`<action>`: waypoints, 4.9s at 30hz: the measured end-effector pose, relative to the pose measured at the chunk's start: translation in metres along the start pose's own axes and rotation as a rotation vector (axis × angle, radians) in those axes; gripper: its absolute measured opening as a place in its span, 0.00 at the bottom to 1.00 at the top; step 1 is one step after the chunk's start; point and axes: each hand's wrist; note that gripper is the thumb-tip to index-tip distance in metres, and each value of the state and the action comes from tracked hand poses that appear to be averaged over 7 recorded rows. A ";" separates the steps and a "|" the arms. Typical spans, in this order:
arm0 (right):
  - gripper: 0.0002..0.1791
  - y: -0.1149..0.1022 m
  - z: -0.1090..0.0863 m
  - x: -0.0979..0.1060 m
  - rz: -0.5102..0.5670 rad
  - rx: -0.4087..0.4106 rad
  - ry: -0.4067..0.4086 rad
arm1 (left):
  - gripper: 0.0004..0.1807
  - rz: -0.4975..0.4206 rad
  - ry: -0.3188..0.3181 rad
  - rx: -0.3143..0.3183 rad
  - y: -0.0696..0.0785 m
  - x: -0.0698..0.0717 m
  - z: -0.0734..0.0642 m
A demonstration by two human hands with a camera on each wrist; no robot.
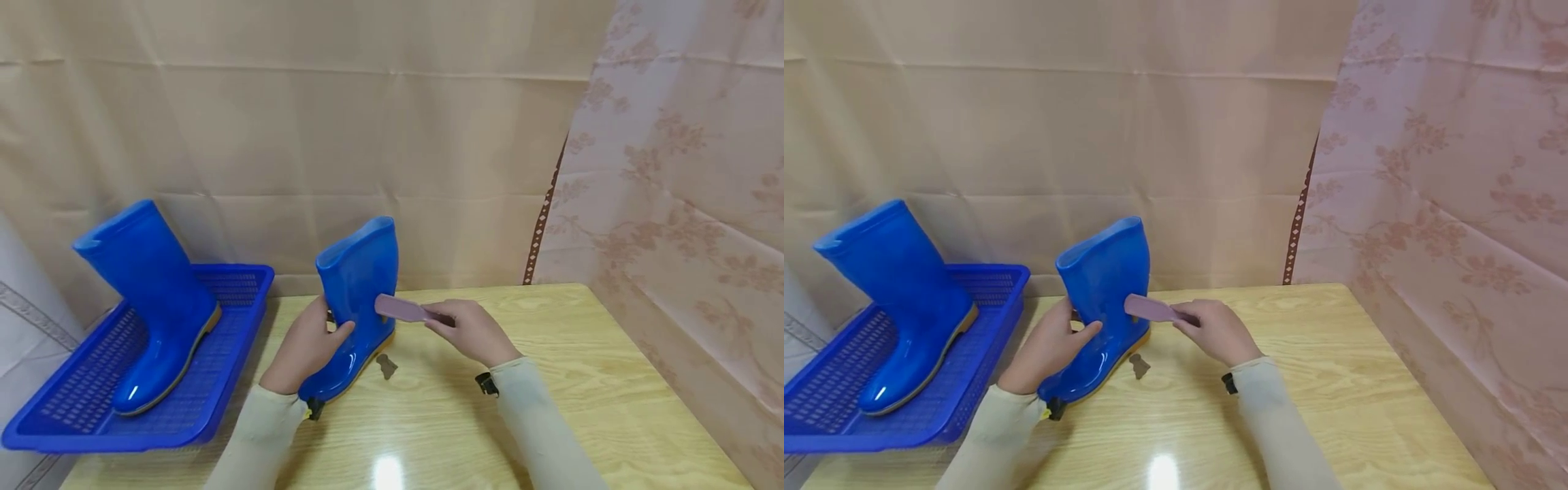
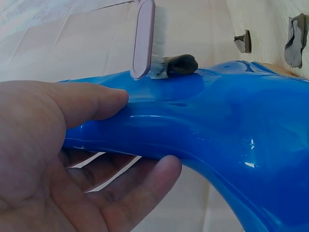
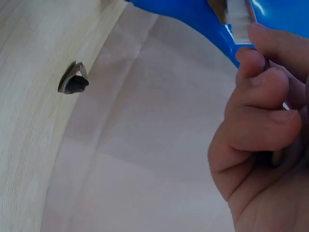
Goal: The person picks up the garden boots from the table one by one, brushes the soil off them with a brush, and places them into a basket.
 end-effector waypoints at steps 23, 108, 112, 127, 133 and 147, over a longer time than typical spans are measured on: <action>0.12 0.022 -0.009 0.014 -0.048 -0.161 -0.084 | 0.35 -0.040 0.000 0.027 0.003 -0.001 -0.001; 0.26 0.016 -0.039 0.033 -0.223 -0.487 -0.058 | 0.29 -0.002 0.032 -0.051 -0.002 0.004 -0.003; 0.14 0.005 -0.027 0.032 -0.189 -0.295 0.109 | 0.29 -0.017 0.049 -0.055 -0.002 0.005 -0.003; 0.08 -0.003 -0.014 0.015 -0.163 0.052 0.244 | 0.28 -0.053 0.104 -0.051 0.005 0.010 -0.005; 0.08 -0.003 -0.011 0.014 -0.152 0.110 0.209 | 0.29 -0.047 0.093 -0.044 0.007 0.008 -0.006; 0.09 0.001 -0.016 0.020 -0.185 0.046 0.236 | 0.25 -0.073 0.197 -0.070 0.025 0.031 -0.009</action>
Point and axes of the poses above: each hand's wrist, its own z-axis towards the middle knuckle, its own x-axis out of the back of the hand, y = z × x, and after that the axes turned 1 degree about x, right-handed
